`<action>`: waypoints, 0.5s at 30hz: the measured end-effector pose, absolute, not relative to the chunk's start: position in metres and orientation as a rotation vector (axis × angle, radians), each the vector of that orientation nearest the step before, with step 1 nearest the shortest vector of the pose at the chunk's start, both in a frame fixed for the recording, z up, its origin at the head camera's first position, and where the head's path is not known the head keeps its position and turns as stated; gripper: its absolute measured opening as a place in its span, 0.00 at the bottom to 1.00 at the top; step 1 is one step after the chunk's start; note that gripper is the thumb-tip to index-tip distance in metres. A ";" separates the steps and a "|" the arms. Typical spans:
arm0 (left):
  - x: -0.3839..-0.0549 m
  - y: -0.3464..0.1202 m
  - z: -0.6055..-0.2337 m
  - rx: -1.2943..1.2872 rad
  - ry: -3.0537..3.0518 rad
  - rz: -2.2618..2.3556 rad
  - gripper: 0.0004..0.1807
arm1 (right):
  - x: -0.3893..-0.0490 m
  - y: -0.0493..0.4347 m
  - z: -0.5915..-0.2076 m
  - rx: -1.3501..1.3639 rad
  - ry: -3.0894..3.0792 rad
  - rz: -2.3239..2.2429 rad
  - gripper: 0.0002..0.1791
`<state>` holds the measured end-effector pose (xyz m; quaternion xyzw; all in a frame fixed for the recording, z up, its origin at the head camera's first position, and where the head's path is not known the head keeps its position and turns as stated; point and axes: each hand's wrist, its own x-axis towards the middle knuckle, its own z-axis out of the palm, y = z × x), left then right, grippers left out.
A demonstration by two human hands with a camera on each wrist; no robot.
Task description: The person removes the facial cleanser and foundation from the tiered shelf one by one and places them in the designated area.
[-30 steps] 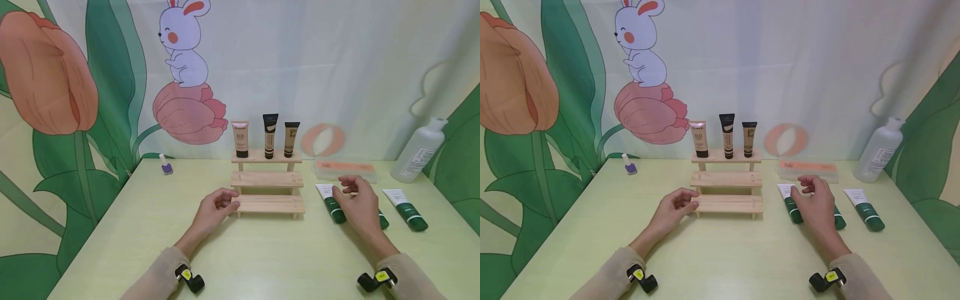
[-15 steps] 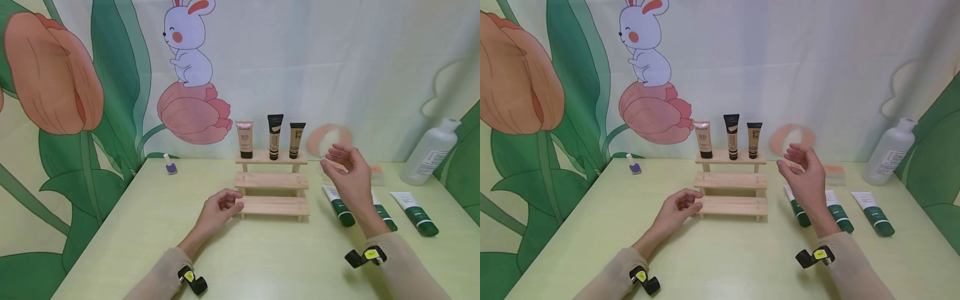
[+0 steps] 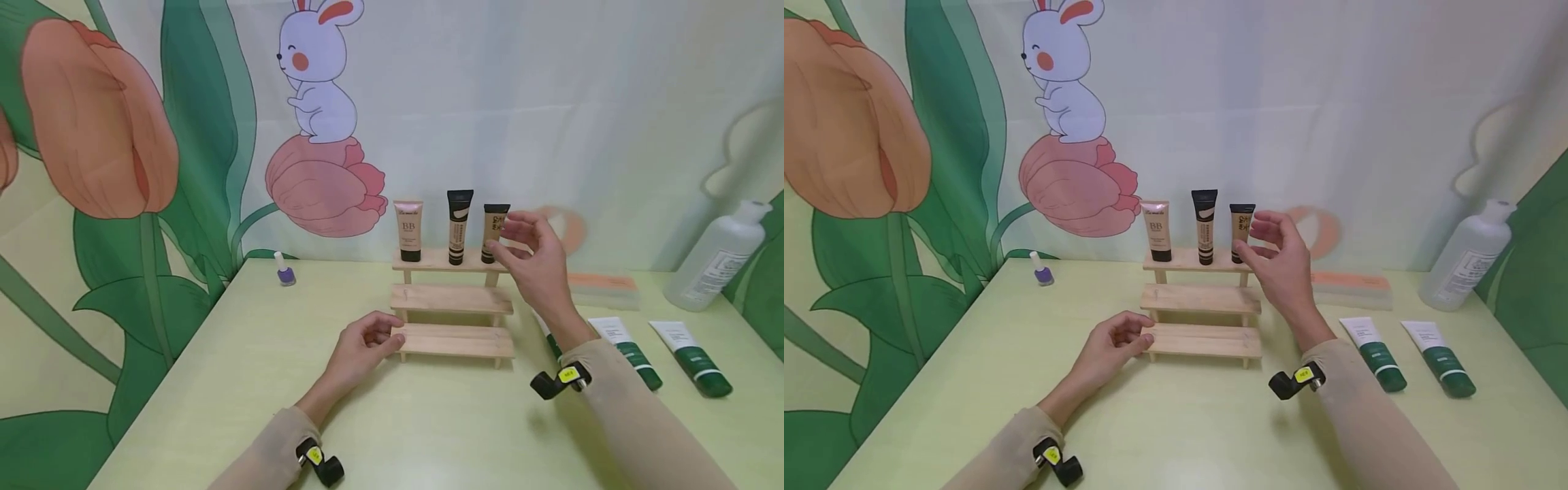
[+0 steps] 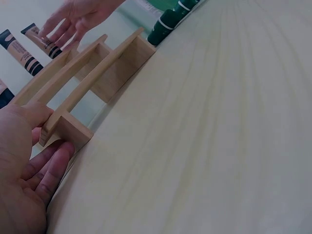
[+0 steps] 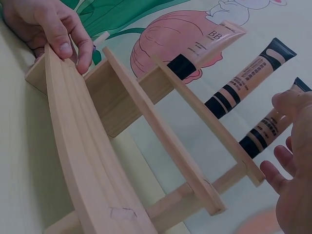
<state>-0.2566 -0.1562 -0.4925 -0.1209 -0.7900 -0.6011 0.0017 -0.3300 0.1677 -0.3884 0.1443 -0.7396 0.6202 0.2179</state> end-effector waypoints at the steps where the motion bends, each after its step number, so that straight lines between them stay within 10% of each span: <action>1: -0.256 -0.156 -0.492 -0.381 -2.480 -1.889 0.13 | -0.330 0.167 -0.389 0.385 -2.057 1.712 0.30; 15: -0.255 -0.155 -0.491 -0.368 -2.479 -1.885 0.13 | -0.332 0.156 -0.392 0.365 -2.088 1.625 0.28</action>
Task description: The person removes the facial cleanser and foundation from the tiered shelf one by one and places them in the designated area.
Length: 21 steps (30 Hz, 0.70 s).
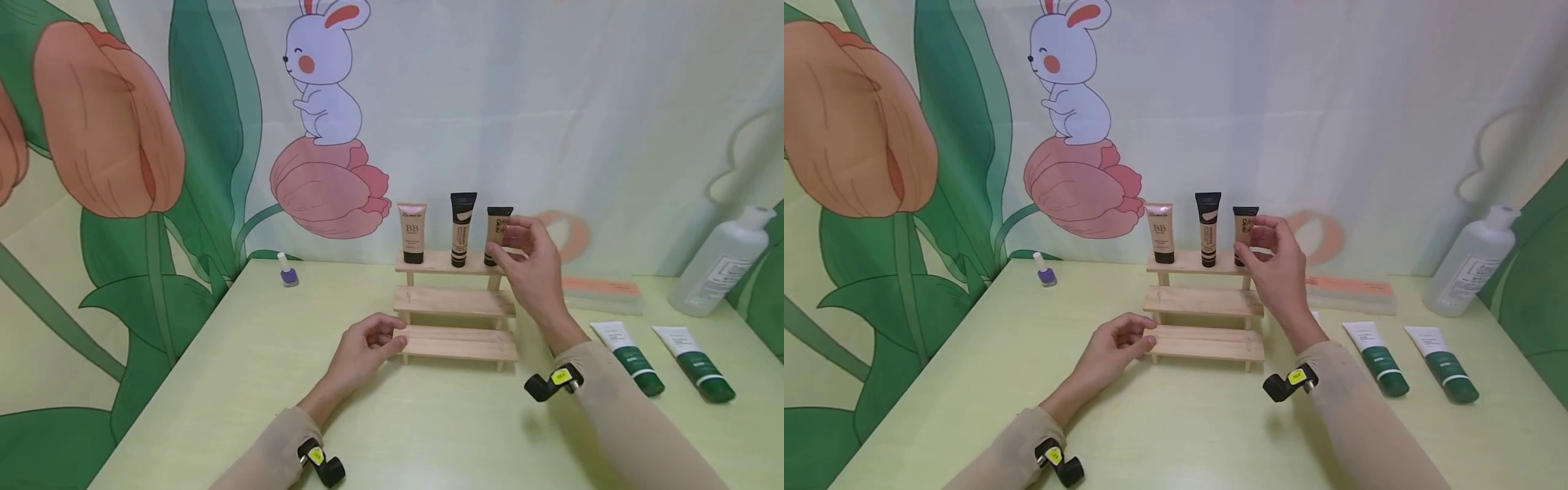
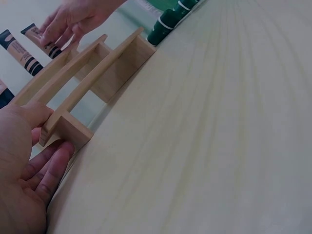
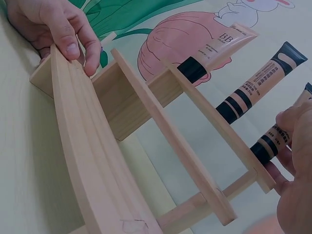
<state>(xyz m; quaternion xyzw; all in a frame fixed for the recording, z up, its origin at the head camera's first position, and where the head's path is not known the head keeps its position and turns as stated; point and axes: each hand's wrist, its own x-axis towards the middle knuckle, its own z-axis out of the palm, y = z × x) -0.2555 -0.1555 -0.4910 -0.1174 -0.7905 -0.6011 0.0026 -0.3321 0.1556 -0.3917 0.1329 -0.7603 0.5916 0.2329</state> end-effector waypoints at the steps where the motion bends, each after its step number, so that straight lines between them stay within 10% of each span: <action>1: -0.256 -0.155 -0.491 -0.368 -2.479 -1.883 0.13 | -0.332 0.156 -0.391 0.366 -2.089 1.624 0.28; 21: -0.257 -0.154 -0.494 -0.364 -2.477 -1.869 0.13 | -0.298 0.201 -0.366 0.352 -1.968 1.521 0.25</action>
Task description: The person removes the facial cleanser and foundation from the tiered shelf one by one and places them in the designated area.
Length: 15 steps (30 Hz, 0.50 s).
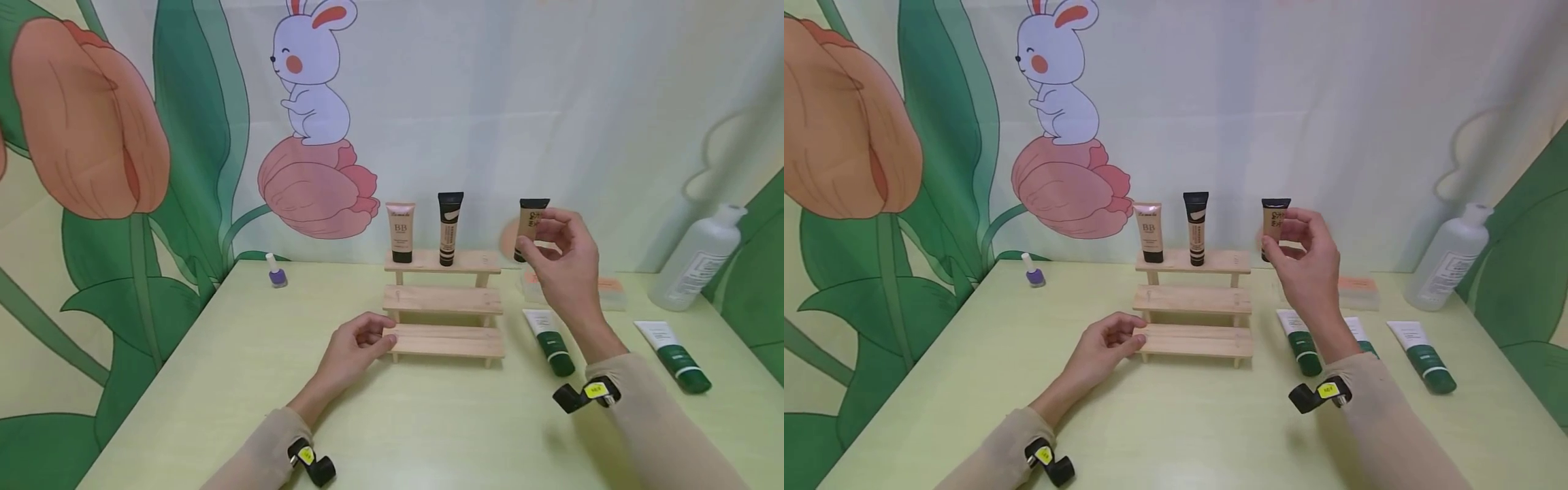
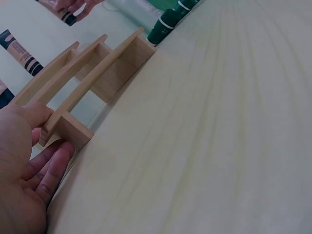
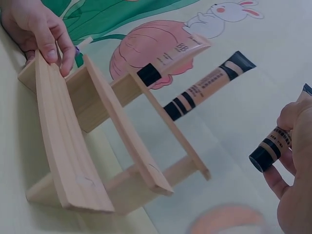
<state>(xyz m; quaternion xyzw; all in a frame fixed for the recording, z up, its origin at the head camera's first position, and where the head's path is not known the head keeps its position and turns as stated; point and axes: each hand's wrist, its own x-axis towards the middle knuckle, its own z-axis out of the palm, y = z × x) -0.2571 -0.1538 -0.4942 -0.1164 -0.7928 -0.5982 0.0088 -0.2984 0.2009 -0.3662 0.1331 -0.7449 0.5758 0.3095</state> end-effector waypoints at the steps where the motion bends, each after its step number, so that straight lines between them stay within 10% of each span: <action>1: -0.257 -0.154 -0.494 -0.363 -2.478 -1.869 0.13 | -0.296 0.205 -0.366 0.341 -1.962 1.519 0.25; 15: -0.258 -0.155 -0.493 -0.373 -2.487 -1.861 0.13 | -0.265 0.272 -0.362 0.128 -2.004 1.368 0.29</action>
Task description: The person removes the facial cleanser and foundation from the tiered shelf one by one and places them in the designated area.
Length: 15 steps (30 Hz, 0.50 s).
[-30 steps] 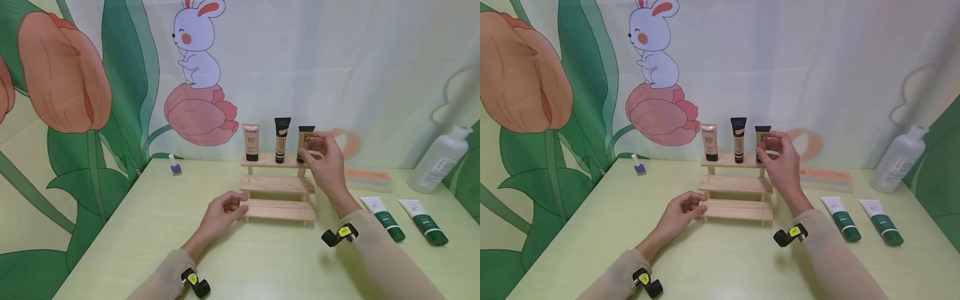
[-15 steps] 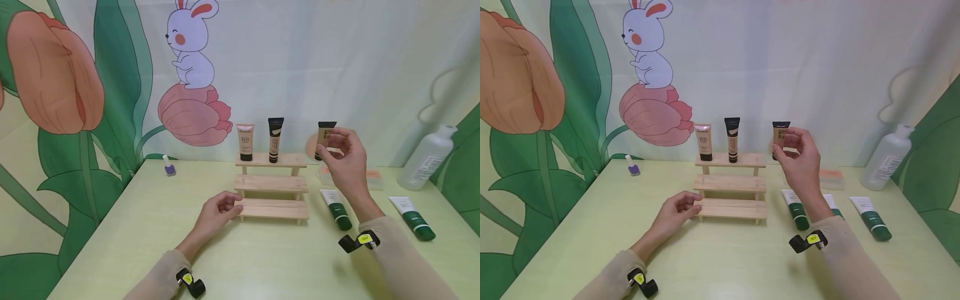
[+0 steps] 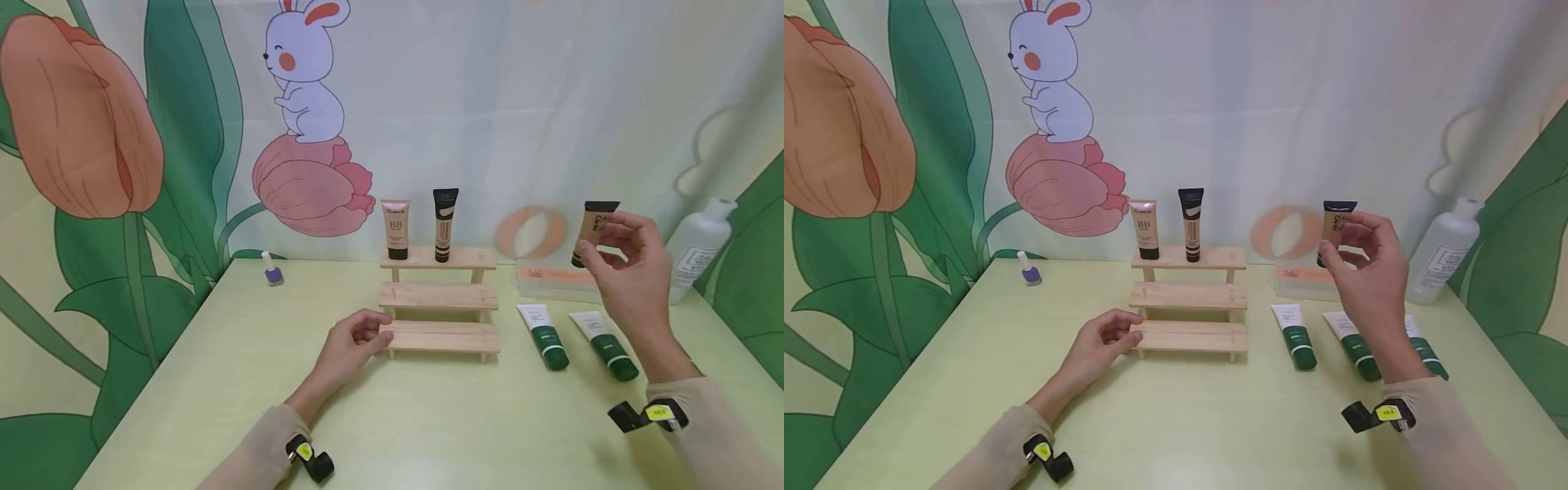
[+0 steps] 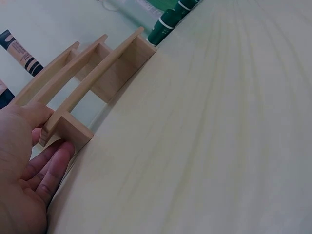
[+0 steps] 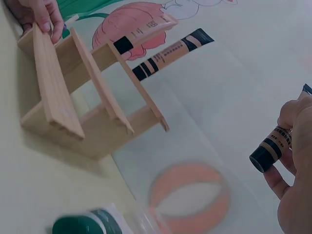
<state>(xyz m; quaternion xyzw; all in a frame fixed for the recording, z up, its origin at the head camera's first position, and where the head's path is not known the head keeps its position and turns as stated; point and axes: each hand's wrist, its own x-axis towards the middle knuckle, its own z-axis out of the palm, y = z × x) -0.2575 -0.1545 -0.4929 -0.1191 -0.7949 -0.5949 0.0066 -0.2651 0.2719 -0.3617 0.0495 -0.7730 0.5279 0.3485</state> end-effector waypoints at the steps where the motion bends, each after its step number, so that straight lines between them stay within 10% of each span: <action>1: -0.258 -0.154 -0.493 -0.373 -2.486 -1.859 0.13 | -0.261 0.277 -0.362 0.108 -2.016 1.350 0.29; 15: -0.258 -0.153 -0.494 -0.367 -2.490 -1.853 0.12 | -0.205 0.361 -0.381 -0.146 -2.057 1.123 0.31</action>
